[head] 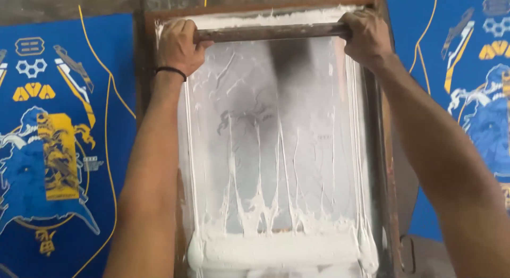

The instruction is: The person screen prints designs onto fabric by spreading ink across a screen frame with a squeegee, lifting the frame, and repositioning it along the printing table.

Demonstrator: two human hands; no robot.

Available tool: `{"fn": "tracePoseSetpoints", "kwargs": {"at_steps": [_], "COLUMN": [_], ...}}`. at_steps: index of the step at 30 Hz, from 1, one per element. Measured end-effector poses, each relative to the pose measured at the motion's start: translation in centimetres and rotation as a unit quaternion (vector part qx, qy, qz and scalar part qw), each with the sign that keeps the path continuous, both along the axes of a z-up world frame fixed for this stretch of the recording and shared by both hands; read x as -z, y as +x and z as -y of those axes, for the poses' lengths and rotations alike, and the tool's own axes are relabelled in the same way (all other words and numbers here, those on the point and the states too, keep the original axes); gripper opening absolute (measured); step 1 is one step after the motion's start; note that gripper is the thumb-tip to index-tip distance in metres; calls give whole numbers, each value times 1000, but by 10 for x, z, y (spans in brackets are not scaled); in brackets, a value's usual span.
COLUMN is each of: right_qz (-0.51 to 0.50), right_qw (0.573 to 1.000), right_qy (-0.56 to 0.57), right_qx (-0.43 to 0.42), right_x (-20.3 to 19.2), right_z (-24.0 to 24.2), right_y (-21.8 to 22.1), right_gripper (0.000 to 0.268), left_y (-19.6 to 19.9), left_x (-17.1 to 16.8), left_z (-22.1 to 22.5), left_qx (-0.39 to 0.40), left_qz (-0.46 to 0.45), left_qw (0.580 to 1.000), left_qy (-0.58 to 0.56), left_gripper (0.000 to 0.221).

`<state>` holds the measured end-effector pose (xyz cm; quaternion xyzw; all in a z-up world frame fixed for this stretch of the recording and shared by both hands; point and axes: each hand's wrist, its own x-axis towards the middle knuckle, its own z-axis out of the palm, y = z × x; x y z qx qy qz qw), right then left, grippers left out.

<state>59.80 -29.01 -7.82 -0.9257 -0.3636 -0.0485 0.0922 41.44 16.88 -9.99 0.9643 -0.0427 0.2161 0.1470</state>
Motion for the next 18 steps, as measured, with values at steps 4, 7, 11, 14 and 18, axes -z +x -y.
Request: {"fn": "tracePoseSetpoints", "kwargs": {"at_steps": [4, 7, 11, 14, 18], "right_qz": [-25, -26, -45, -52, -80], "right_qw": [999, 998, 998, 997, 996], "right_qy": [28, 47, 51, 50, 27], "right_qx": [-7, -13, 1, 4, 19], "right_x": [-18, -29, -51, -57, -70], "right_z": [19, 51, 86, 122, 164], "right_y": [-80, -165, -287, -382, -498], "right_gripper": [1, 4, 14, 22, 25], "left_y": [-65, -139, -251, -351, -480], "left_x": [-20, -29, -38, -35, -45], "left_z": [31, 59, 101, 141, 200], "left_qx": [18, 13, 24, 32, -5], "left_qz": [-12, -69, -77, -66, -55], "left_qw": [999, 997, 997, 997, 998], "left_qy": [39, -16, 2, -1, 17], "left_gripper": [36, 35, 32, 33, 33]}}
